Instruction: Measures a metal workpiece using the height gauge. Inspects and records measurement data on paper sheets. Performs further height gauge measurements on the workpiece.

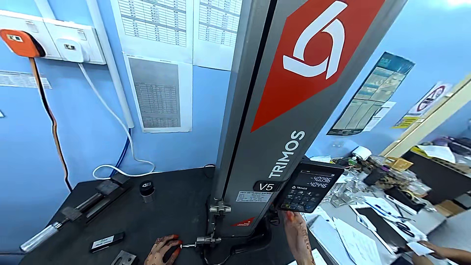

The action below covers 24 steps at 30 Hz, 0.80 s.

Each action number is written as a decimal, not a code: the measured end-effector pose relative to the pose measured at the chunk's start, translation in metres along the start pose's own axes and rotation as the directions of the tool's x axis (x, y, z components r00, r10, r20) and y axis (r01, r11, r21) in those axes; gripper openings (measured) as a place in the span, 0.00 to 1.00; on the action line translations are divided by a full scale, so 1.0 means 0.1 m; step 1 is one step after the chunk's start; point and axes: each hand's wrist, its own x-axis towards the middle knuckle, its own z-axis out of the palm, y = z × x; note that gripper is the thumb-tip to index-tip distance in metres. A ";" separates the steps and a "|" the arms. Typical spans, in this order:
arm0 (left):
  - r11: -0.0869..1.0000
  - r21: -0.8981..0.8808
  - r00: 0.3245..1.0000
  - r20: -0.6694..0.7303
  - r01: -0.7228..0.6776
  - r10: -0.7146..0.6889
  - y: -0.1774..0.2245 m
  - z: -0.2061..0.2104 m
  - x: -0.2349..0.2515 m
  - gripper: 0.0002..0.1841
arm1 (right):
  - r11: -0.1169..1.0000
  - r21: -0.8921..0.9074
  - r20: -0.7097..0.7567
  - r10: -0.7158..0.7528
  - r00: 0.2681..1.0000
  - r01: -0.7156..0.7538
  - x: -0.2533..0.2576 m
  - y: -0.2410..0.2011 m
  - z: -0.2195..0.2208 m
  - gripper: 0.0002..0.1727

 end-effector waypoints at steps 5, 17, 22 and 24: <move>1.000 0.026 1.000 -0.020 0.009 -0.008 -0.03 0.02 -0.01 0.14 | 1.000 -0.007 -0.120 -0.031 0.992 0.030 0.01 -0.10 0.21 0.12; 0.998 0.023 0.998 -0.036 0.054 -0.053 -0.03 0.05 -0.02 0.16 | 0.742 -0.617 0.004 0.337 0.941 -0.263 0.16 0.26 -0.18 0.24; 0.997 0.001 0.997 -0.014 0.082 -0.082 0.03 0.02 -0.01 0.16 | 0.778 -0.561 -0.010 0.334 0.943 -0.282 0.13 0.28 -0.17 0.24; 0.997 0.000 0.997 -0.014 0.080 -0.080 0.03 0.03 -0.02 0.16 | 0.787 -0.549 -0.013 0.331 0.944 -0.283 0.13 0.30 -0.18 0.25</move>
